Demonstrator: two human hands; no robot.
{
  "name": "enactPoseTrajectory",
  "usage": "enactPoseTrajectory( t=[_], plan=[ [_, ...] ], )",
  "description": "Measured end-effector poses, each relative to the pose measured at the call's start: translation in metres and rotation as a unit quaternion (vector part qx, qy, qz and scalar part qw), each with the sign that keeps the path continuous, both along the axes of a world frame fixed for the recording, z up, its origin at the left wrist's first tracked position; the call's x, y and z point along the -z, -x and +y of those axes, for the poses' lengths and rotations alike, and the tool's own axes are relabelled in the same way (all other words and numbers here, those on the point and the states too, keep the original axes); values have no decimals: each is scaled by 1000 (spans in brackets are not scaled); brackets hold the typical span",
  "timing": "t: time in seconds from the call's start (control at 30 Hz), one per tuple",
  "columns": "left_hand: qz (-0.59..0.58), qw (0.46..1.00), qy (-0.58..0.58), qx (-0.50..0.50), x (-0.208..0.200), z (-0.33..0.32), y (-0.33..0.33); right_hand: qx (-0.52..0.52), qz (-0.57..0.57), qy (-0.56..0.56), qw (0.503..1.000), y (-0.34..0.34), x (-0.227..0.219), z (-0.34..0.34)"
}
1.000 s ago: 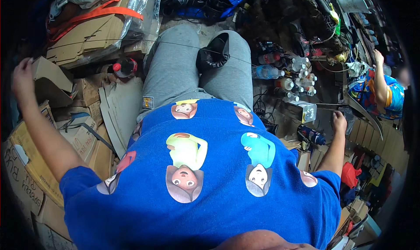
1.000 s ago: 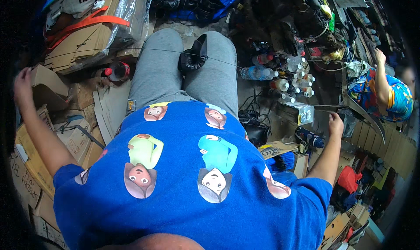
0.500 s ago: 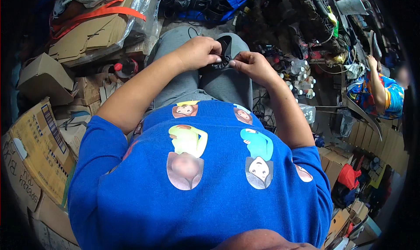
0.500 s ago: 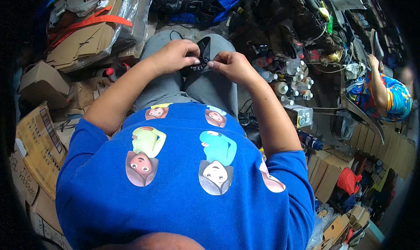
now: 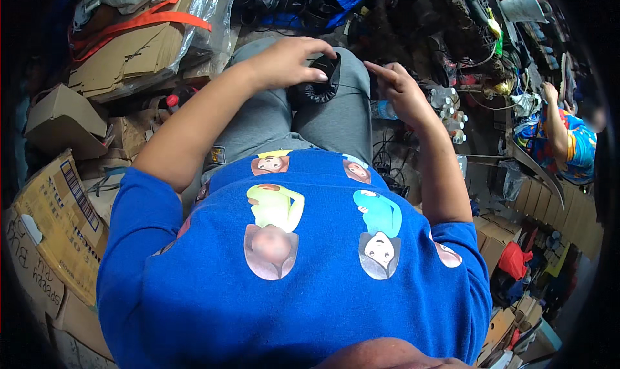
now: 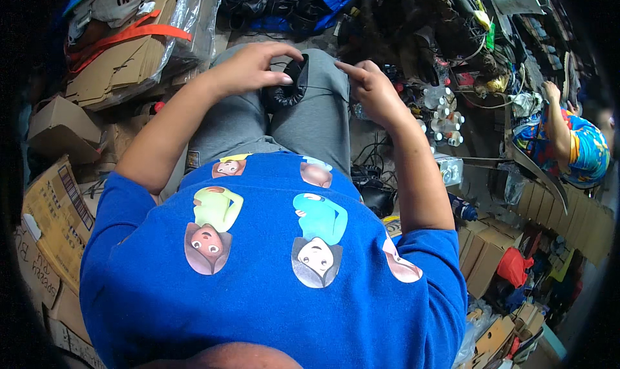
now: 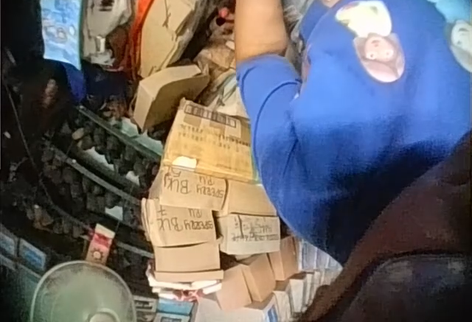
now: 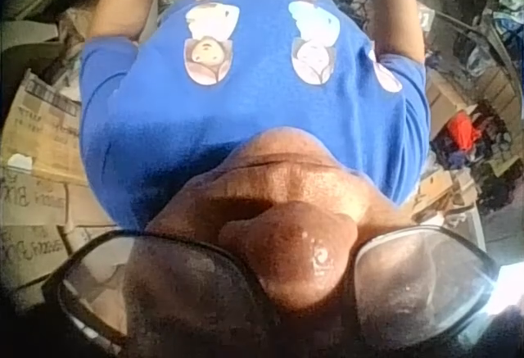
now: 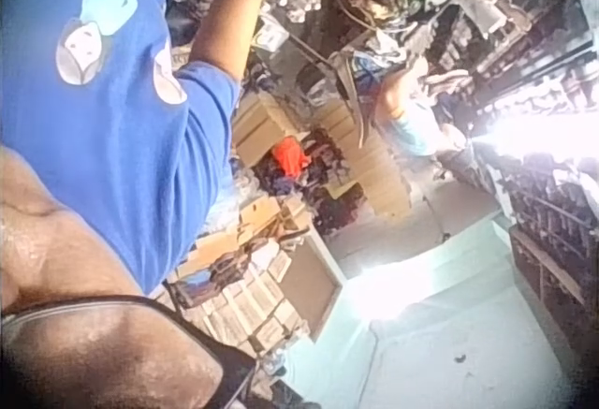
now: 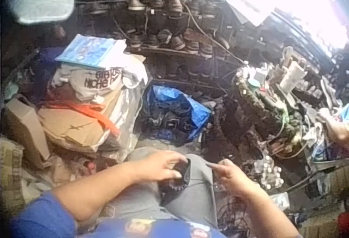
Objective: Manual stitching of leather shoe components using a needle and thread.
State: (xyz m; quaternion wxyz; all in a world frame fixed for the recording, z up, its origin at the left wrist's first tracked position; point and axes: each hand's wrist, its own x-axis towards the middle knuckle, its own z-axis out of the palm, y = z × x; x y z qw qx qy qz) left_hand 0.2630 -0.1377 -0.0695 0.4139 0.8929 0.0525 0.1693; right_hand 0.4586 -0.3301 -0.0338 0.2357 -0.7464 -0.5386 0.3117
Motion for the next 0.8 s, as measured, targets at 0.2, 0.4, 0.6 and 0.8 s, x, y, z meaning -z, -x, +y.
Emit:
enactPoseTrajectory(
  t=[0.2,0.4,0.6,0.8],
  plan=[
    [201,964,126,119,-7,-2,-36,-11,14,-64,998,7,7,17],
    [220,932,253,140,6,0,-41,-33,18,-84,996,9,16,18],
    [246,907,307,150,10,3,-38,13,103,-91,990,19,32,10],
    [267,906,255,206,7,6,-38,21,39,-136,990,32,37,-3]
  ],
)
